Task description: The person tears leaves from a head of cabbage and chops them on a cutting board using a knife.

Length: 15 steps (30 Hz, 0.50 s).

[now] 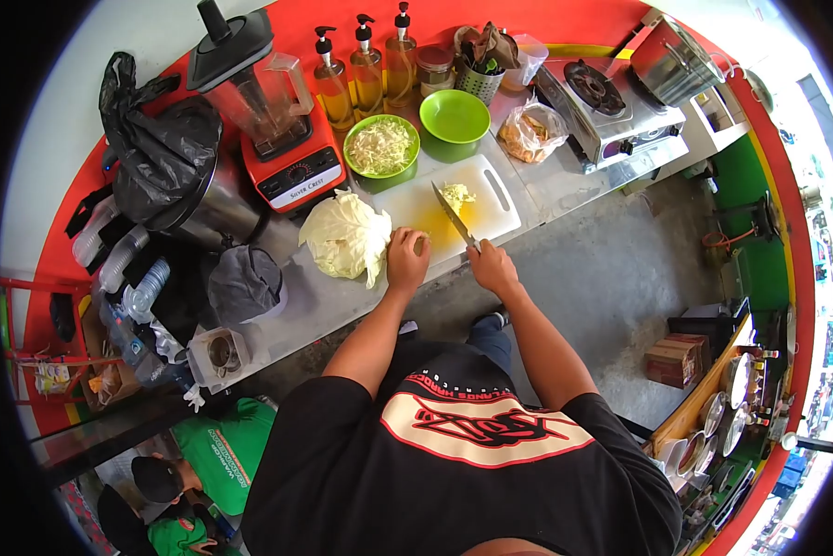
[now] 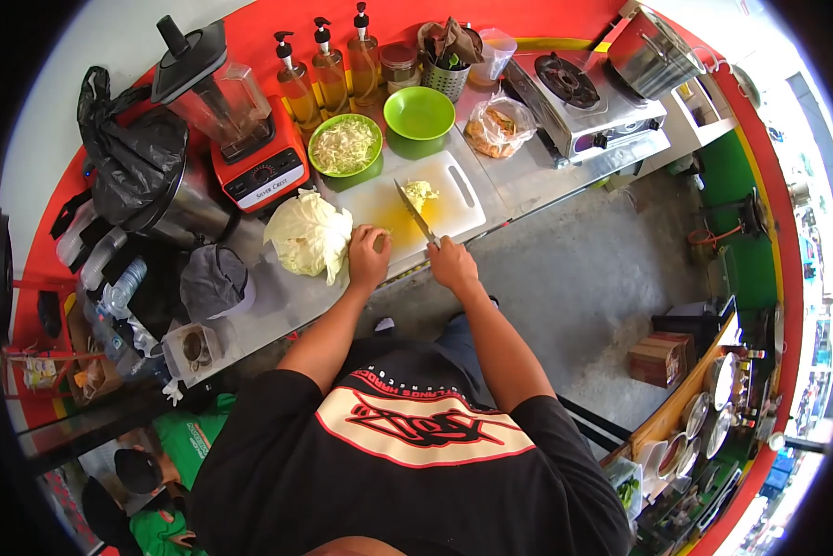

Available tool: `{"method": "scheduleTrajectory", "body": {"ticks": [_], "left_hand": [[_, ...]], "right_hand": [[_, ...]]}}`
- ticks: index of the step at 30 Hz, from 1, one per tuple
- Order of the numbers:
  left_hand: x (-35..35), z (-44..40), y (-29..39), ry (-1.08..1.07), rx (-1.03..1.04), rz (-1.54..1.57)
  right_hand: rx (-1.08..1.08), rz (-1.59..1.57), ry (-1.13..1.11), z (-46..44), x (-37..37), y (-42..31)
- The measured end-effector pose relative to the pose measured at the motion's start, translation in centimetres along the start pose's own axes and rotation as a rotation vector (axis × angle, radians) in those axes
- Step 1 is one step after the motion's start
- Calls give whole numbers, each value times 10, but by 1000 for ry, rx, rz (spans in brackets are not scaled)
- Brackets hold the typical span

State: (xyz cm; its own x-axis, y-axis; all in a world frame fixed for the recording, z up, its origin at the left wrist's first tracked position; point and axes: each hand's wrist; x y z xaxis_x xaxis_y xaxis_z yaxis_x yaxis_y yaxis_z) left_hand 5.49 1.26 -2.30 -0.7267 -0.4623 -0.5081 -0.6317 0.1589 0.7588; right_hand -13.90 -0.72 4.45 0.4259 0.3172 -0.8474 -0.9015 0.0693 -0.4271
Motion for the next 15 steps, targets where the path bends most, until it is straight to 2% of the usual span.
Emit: {"method": "scheduleTrajectory", "body": {"ticks": [8, 15], "left_hand": [[1, -2, 7, -10, -23, -83], [4, -1, 3, 7, -25, -90]], "right_hand": [[-214, 62, -24, 7, -9, 14], [-309, 100, -46, 19, 9, -1]]}}
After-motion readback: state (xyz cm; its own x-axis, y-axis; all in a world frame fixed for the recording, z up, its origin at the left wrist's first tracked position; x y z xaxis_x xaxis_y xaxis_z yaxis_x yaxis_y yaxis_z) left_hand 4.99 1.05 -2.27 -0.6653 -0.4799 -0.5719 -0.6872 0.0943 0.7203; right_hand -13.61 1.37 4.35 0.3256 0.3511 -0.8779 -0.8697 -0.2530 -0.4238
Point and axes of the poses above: each hand's wrist, its own z-axis away from the middle knuckle, its own x-axis out of the palm, y = z × x
